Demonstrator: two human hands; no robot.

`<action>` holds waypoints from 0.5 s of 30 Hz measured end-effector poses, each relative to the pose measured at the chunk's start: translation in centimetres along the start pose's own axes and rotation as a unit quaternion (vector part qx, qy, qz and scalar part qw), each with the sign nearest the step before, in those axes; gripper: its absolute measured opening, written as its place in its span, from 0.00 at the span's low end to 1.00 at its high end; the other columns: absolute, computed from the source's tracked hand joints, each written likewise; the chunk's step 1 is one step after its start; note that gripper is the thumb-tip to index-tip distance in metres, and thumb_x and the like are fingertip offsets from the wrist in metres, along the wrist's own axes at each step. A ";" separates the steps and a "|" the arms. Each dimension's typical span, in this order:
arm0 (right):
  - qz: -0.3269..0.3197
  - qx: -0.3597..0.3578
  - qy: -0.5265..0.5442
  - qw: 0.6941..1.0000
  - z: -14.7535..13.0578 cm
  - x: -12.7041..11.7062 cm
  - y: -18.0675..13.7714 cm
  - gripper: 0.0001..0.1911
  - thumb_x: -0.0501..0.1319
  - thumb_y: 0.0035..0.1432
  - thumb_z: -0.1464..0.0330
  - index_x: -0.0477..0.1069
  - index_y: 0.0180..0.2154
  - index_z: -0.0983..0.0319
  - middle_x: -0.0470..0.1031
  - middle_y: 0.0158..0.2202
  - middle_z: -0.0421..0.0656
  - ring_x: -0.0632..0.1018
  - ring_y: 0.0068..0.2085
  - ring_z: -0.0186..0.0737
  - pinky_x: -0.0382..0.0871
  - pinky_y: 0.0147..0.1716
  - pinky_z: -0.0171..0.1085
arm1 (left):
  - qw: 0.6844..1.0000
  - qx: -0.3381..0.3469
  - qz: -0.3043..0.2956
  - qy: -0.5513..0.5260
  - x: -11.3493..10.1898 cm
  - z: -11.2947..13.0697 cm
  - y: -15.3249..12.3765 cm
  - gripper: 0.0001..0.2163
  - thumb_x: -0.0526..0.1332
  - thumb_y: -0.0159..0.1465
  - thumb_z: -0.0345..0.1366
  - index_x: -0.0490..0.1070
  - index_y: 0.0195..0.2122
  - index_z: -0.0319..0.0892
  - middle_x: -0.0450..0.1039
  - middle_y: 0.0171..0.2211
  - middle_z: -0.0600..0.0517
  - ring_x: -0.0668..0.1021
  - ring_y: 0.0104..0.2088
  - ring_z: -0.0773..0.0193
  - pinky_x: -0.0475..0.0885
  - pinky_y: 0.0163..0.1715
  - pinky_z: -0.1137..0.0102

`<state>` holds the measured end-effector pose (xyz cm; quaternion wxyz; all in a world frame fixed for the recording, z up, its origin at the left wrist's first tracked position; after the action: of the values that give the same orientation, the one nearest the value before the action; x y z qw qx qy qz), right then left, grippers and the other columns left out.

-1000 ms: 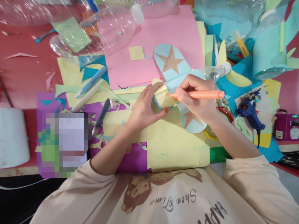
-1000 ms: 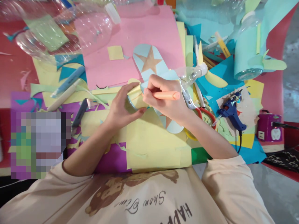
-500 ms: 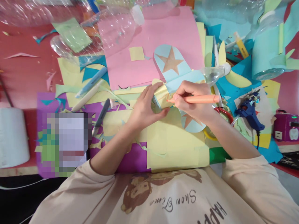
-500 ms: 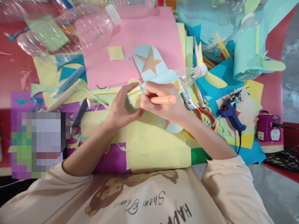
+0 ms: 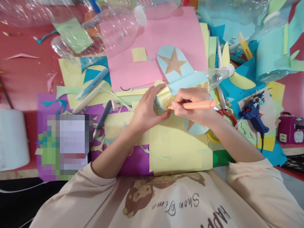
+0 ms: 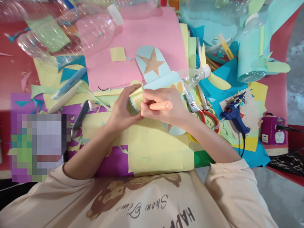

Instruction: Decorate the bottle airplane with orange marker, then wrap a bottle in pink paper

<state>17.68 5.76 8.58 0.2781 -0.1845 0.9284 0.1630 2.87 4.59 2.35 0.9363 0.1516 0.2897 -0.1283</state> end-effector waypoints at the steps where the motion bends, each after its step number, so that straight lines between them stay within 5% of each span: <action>1: -0.007 -0.002 -0.005 1.000 -0.1 0.0 0.0 0.10 0.57 0.51 0.68 0.61 0.20 0.61 0.64 0.17 0.34 0.63 0.20 0.28 0.51 0.23 0.33 | 1.000 0.001 -0.002 -0.002 0.0 0.0 0.0 0.30 0.64 0.57 0.44 0.58 0.60 0.46 0.68 0.57 0.43 0.72 0.58 0.49 0.70 0.57 0.54; 10: -0.068 -0.002 -0.070 0.995 -0.3 0.3 0.0 0.12 0.56 0.55 0.65 0.66 0.21 0.62 0.64 0.18 0.34 0.64 0.22 0.28 0.51 0.25 0.33 | 1.000 0.018 0.009 0.010 0.0 -0.1 0.0 0.29 0.63 0.58 0.43 0.59 0.60 0.44 0.68 0.58 0.43 0.72 0.58 0.50 0.70 0.58 0.57; 15: -0.073 0.011 -0.012 0.997 -0.2 0.1 -0.1 0.10 0.59 0.54 0.66 0.67 0.22 0.62 0.67 0.19 0.34 0.65 0.22 0.28 0.53 0.25 0.33 | 0.999 0.027 0.009 0.016 0.1 -0.2 0.0 0.30 0.63 0.58 0.44 0.58 0.60 0.45 0.68 0.57 0.43 0.72 0.59 0.50 0.71 0.57 0.56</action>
<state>17.52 5.62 8.62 0.3026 -0.2471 0.9106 0.1347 2.83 4.60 2.17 0.9280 0.1818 0.3000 -0.1256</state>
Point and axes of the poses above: each hand's wrist, its own y-axis towards the middle knuckle, its own x-axis out of the palm, z = x × y, the point moved 5 cm from there along y, towards the middle knuckle
